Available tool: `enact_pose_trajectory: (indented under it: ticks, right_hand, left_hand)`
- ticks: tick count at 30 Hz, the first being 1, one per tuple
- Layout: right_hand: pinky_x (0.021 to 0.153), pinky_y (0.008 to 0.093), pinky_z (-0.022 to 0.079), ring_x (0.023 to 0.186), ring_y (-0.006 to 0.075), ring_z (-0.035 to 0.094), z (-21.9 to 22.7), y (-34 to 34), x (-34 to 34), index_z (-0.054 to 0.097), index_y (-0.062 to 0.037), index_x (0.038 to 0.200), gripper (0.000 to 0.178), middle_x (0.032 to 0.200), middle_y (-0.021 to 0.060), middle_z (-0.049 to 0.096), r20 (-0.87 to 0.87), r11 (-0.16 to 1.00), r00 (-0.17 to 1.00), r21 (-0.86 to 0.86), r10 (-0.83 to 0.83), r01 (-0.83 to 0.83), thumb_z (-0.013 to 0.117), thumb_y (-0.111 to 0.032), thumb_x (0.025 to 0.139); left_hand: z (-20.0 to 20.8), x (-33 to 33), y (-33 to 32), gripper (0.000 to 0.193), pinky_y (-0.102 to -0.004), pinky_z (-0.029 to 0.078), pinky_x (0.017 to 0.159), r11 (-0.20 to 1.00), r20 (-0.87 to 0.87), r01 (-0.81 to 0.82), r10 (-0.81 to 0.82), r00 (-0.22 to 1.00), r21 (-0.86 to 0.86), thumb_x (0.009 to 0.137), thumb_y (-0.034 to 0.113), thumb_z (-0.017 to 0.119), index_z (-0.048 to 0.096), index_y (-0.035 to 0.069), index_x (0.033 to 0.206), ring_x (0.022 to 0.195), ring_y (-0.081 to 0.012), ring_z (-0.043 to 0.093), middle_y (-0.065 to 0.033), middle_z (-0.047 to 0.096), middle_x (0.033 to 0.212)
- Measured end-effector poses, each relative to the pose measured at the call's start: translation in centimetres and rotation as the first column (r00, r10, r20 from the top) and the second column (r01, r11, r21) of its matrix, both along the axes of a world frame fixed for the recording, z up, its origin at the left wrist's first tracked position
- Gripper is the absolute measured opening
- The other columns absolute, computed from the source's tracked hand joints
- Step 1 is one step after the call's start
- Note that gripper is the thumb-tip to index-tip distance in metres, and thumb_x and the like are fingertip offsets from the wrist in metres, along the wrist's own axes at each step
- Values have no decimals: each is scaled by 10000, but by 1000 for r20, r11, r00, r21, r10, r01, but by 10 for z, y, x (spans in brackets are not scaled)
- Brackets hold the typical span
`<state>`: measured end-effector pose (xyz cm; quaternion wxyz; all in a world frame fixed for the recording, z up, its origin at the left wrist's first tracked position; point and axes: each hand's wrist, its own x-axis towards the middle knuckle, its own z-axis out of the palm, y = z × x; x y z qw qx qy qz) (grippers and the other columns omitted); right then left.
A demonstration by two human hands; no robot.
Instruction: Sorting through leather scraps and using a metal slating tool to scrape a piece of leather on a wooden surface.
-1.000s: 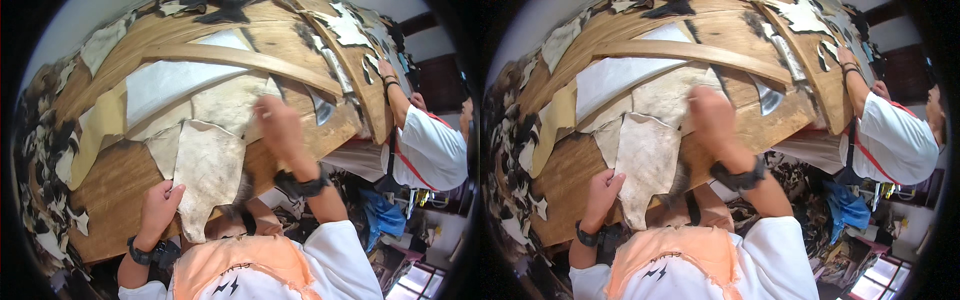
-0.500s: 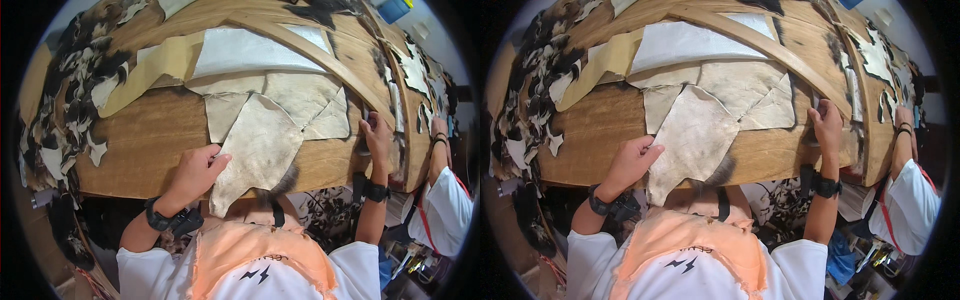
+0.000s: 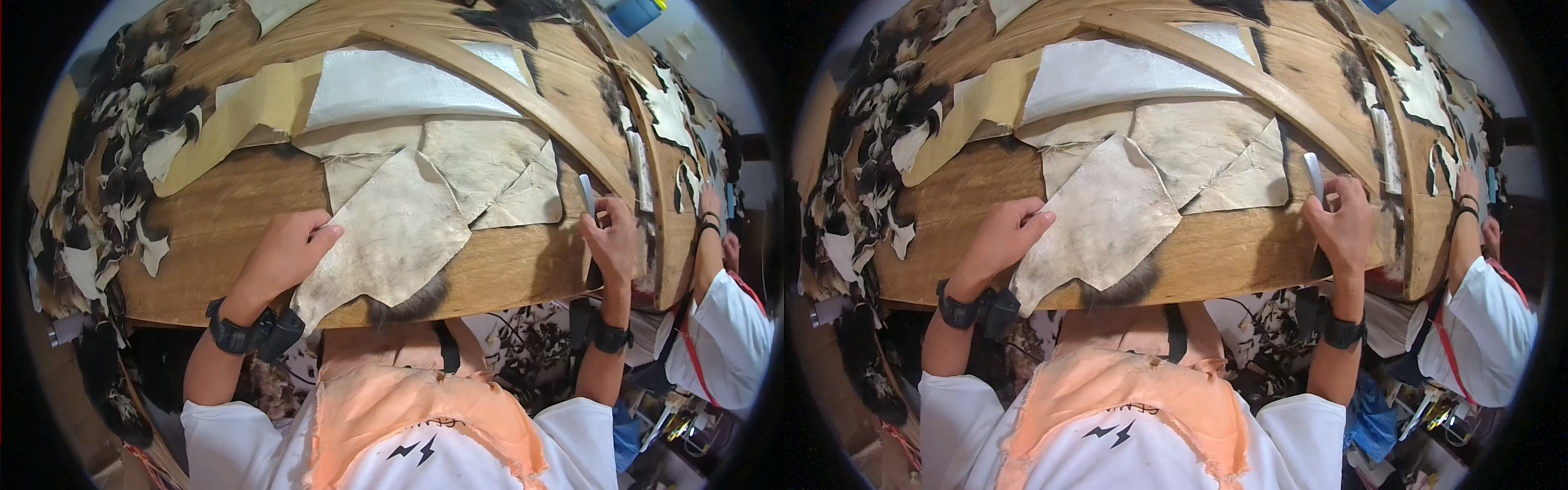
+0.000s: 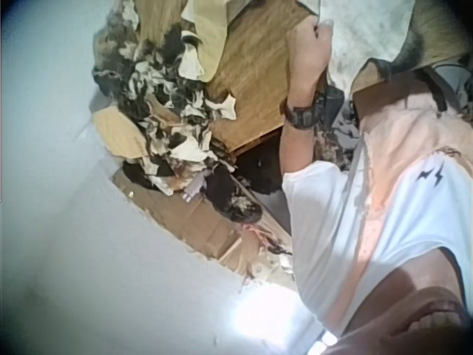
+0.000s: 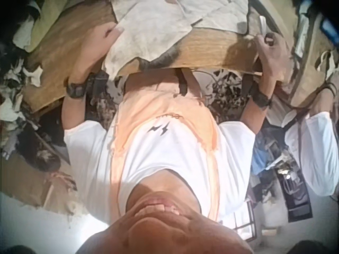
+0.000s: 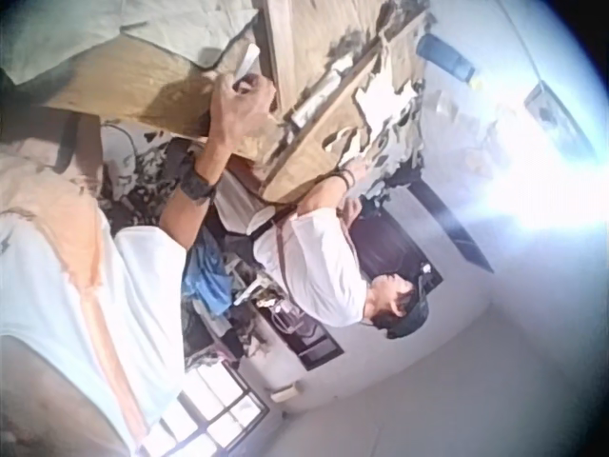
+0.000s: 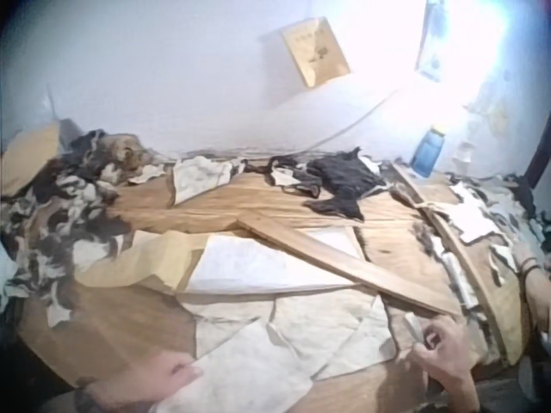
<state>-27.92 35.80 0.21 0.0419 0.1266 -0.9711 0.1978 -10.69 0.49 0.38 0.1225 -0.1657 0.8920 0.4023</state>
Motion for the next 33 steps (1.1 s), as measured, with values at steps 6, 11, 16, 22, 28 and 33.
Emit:
enact_pose_trajectory:
  ticks: [6, 11, 16, 22, 28, 33]
  right_hand:
    - [493, 249, 435, 467, 121, 546, 7, -39, 29, 658, -53, 856, 194, 535, 69, 568, -12, 985, 999, -167, 32, -33, 662, -165, 697]
    - [500, 243, 434, 475, 101, 529, 16, -72, 48, 651, -53, 859, 185, 544, 69, 559, -135, 972, 989, -219, 58, -87, 666, -121, 688]
    - [495, 243, 431, 482, 106, 501, 36, -97, 63, 631, -30, 861, 189, 586, 82, 557, -234, 940, 970, -314, 63, -137, 679, -85, 686]
    - [481, 244, 428, 491, 135, 531, 51, -123, 82, 614, -28, 838, 195, 608, 73, 556, -332, 965, 927, -131, 174, -228, 687, -67, 661]
    - [485, 284, 421, 586, 186, 514, 72, -178, 108, 548, -97, 668, 209, 716, 50, 519, -395, 859, 826, -150, 402, -490, 712, -103, 539]
    - [429, 284, 387, 536, 188, 510, 50, -224, 150, 596, -95, 776, 248, 722, 57, 493, -356, 619, 748, -419, 560, -664, 741, -217, 616]
  left_hand:
    - [-1, 7, 0, 195, -357, 381, 516, 981, -69, 186, -182, 981, 51, 794, 157, 590, 523, -5, 708, 548, -349, 451, -211, 480, 628]
    - [-4, 8, 11, 198, -352, 395, 521, 969, -159, 139, -107, 981, 205, 795, 158, 593, 515, -3, 710, 562, -351, 476, -203, 488, 633]
    - [-3, -8, 46, 198, -366, 422, 514, 962, -344, 136, -49, 938, 235, 798, 181, 597, 538, 3, 734, 575, -345, 542, -179, 531, 636]
    - [6, -8, 27, 134, -326, 439, 509, 950, -349, 229, -292, 890, -212, 809, 144, 585, 589, 11, 791, 550, -298, 549, -170, 566, 672]
    - [54, -11, -33, 315, -257, 443, 528, 929, -284, 324, -267, 921, 179, 718, 112, 678, 604, 68, 1021, 624, -166, 590, -97, 593, 748]
    - [23, 5, -36, 457, -300, 453, 627, 784, -437, 562, -421, 794, 265, 685, 178, 686, 524, 78, 1101, 705, -270, 560, -105, 560, 860]
